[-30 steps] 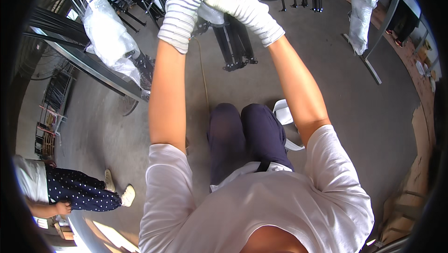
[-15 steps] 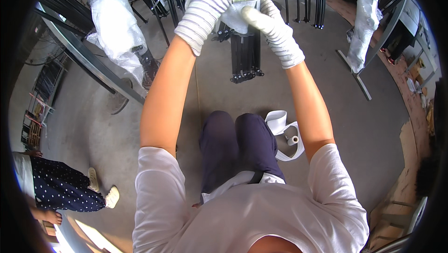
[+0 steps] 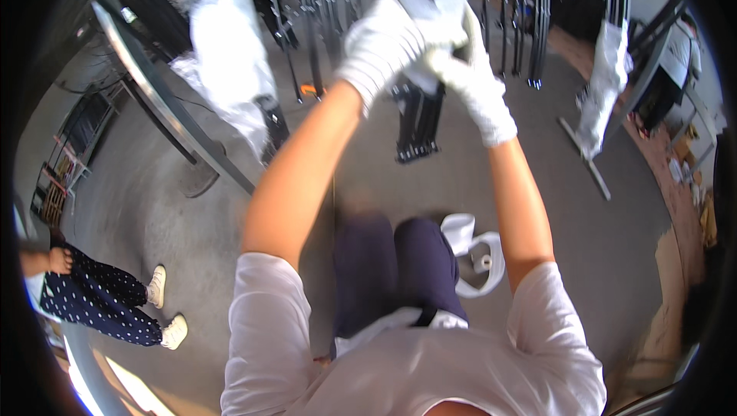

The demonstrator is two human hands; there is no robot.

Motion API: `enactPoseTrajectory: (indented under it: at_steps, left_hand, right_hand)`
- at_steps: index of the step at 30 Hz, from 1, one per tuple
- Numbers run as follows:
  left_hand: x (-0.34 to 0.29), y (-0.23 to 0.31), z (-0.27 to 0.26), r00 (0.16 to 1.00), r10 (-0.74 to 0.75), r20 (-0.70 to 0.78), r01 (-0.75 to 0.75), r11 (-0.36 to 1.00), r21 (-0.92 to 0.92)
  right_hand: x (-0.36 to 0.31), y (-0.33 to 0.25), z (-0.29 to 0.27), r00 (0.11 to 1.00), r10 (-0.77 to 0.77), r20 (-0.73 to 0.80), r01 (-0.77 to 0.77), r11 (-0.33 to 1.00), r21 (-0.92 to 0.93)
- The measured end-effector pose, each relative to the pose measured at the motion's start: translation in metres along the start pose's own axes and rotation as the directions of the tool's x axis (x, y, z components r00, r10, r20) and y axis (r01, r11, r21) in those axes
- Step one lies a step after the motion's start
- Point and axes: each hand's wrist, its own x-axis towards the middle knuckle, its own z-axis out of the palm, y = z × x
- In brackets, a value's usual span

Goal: The person wraps the ends of black metal frames with protective foam padding while kneeling on the floor, handling the frames one at a time and securing the foam by hand.

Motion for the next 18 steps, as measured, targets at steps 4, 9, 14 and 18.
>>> enactPoseTrajectory:
  at_steps: [4, 9, 14, 18]
  left_hand:
    - [-0.015, 0.016, -0.004, 0.996, 0.049, -0.068, -0.016, 0.904, 0.427]
    - [-0.008, 0.029, -0.007, 0.977, -0.015, -0.213, 0.148, 0.765, 0.627]
    - [0.007, 0.016, -0.016, 0.997, -0.081, 0.019, 0.062, 0.874, 0.481]
    - [0.009, 0.013, -0.022, 0.990, -0.064, 0.122, 0.022, 0.946, 0.323]
  right_hand:
    - [0.014, 0.016, -0.010, 0.984, 0.176, 0.016, -0.174, 0.981, -0.084]
    - [0.017, 0.023, -0.002, 0.979, 0.194, -0.066, -0.178, 0.963, 0.201]
    - [0.014, 0.003, -0.006, 0.988, 0.157, 0.011, -0.156, 0.973, 0.169]
    - [0.023, 0.005, -0.002, 0.996, 0.083, -0.026, -0.079, 0.989, 0.127]
